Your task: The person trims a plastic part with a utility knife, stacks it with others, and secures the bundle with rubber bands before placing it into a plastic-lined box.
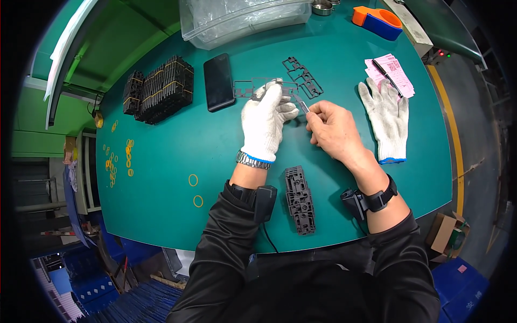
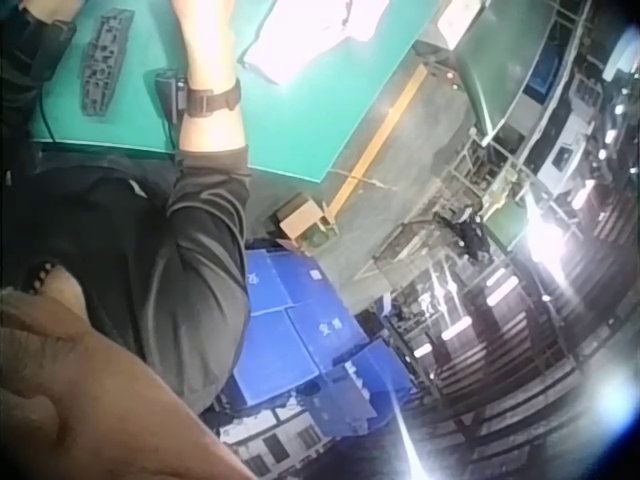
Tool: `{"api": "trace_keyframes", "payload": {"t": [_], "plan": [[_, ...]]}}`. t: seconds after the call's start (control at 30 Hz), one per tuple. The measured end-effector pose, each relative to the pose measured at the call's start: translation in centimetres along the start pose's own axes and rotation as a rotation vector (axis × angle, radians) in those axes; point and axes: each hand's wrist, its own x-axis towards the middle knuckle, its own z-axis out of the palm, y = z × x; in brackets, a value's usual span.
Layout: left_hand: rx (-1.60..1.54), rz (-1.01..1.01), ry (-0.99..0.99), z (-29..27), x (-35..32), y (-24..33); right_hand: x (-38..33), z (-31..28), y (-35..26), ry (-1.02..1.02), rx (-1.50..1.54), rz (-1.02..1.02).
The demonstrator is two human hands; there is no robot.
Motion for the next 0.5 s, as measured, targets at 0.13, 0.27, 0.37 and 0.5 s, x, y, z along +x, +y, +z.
{"api": "trace_keyframes", "payload": {"t": [0.13,0.27,0.37,0.5], "plan": [[0.007,0.002,0.0,-0.02,0.0,-0.01,0.11,0.07,0.43,0.021,-0.057,-0.063],[0.011,0.009,-0.013,-0.17,0.07,-0.13,0.06,0.11,0.45,0.034,-0.091,-0.084],[0.009,0.009,-0.023,-0.19,0.07,-0.2,0.01,0.06,0.37,0.026,-0.105,-0.074],[-0.003,0.019,0.0,-0.1,-0.05,-0.26,-0.11,0.29,-0.27,0.002,-0.049,-0.005]]}}
